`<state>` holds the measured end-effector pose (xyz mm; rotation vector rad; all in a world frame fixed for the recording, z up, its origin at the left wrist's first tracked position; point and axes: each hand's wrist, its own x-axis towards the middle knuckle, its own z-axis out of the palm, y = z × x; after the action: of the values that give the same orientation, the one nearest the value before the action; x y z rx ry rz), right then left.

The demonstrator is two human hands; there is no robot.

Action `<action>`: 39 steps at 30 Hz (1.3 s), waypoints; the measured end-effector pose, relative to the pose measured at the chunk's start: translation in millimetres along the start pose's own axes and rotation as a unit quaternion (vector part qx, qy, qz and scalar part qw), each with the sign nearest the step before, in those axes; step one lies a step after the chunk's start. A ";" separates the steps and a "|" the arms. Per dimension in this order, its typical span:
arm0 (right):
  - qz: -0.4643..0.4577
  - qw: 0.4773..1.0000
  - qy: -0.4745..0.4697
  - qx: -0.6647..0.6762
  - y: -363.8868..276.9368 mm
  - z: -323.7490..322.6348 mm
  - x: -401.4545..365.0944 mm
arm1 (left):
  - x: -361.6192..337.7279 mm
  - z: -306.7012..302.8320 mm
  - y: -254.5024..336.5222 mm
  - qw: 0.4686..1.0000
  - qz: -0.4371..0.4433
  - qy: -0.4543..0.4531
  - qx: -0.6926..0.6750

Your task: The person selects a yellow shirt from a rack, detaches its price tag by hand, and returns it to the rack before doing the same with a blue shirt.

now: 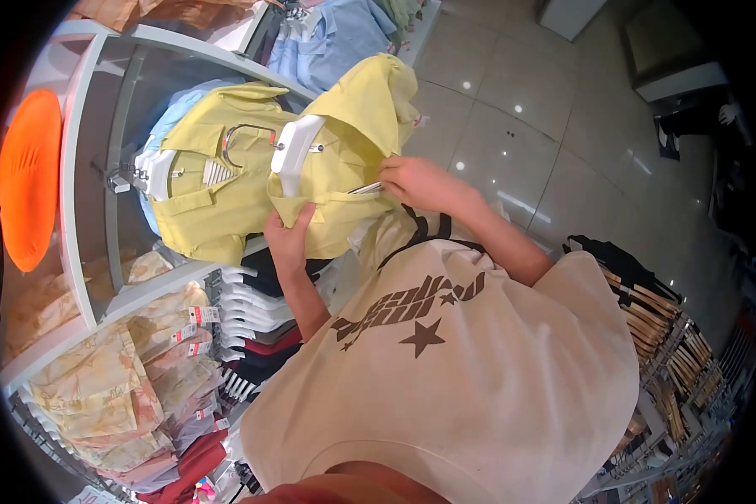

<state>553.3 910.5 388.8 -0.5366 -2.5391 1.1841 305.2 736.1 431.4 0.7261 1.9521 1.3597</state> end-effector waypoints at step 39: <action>0.166 0.839 0.187 0.483 -47.8 -3.6 4.0 | -33.5 51.3 -6.3 0.958 -0.106 -0.139 -0.229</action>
<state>541.2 886.3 428.6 -0.8200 -1.2767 2.0091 365.4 739.6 418.6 0.4401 1.3805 1.4180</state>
